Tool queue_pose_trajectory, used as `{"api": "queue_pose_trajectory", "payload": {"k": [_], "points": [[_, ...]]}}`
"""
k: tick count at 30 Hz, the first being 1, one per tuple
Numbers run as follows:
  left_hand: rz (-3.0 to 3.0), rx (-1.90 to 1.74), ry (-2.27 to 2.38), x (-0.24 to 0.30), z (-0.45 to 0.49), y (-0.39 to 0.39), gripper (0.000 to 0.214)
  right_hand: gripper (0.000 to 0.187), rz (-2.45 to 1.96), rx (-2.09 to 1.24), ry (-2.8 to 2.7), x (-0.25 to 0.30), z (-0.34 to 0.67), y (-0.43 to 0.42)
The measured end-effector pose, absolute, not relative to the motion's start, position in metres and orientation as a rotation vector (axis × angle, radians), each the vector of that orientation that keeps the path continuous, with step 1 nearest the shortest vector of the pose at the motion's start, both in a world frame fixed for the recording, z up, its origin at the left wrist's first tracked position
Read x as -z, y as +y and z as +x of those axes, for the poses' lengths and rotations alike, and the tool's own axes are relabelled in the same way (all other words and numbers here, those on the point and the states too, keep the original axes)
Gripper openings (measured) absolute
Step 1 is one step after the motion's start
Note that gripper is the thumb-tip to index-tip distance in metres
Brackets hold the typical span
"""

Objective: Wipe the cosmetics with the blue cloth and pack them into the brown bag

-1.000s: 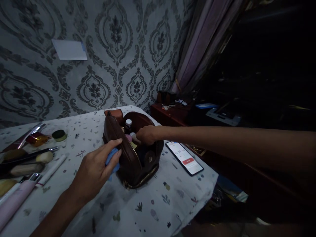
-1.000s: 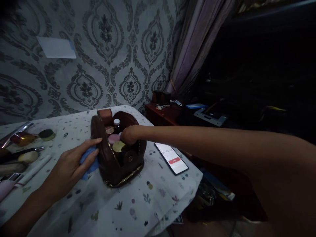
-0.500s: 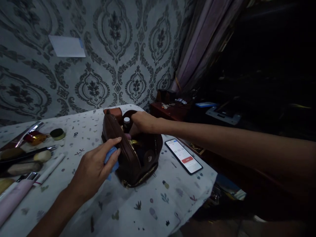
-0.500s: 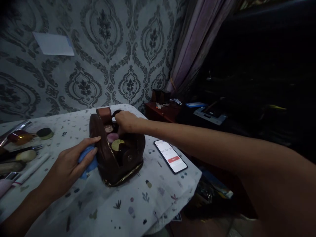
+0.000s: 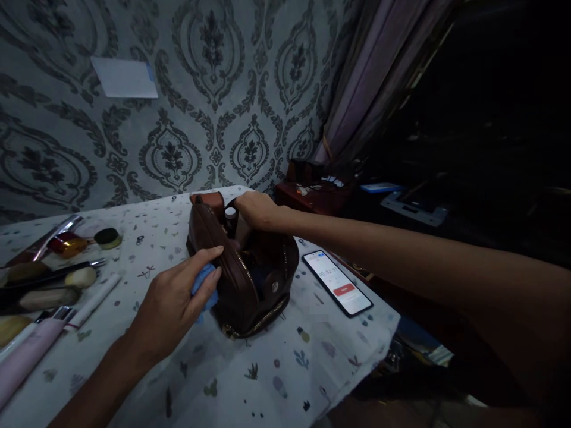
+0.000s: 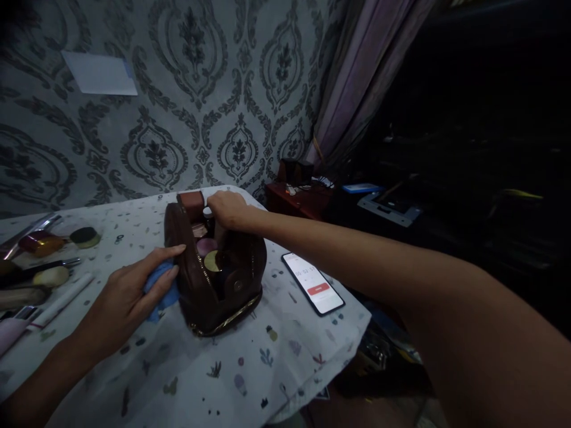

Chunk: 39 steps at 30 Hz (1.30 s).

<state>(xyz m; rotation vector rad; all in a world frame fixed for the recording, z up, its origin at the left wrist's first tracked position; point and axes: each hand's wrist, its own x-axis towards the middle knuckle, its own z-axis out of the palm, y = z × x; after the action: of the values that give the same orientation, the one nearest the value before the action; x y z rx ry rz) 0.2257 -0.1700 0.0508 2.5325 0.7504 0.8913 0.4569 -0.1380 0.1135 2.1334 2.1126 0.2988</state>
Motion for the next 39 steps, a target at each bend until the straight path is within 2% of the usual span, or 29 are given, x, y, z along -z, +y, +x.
{"api": "queue_pose_trajectory", "payload": {"k": [8, 14, 20, 32, 39], "points": [[2.514, -0.852, 0.714, -0.047, 0.226, -0.172, 0.043, 0.026, 2.034, -0.338, 2.109, -0.105, 0.466, -0.139], [2.469, -0.742, 0.756, -0.020, 0.208, -0.173, 0.057, 0.031, 1.970, -0.399, 2.165, -0.098, 0.470, -0.145], [2.480, -0.597, 0.751, 0.017, 0.187, -0.184, 0.045, 0.042, 1.781, -0.378, 1.987, -0.104, 0.449, -0.154], [2.517, -0.743, 0.662, 0.051, 0.187, -0.181, 0.040, 0.037, 1.729, -0.387, 1.934, -0.112, 0.444, -0.147], [2.539, -0.772, 0.597, 0.048, 0.188, -0.177, 0.033, 0.038, 1.714, -0.379, 1.975, -0.110, 0.449, -0.151]]}}
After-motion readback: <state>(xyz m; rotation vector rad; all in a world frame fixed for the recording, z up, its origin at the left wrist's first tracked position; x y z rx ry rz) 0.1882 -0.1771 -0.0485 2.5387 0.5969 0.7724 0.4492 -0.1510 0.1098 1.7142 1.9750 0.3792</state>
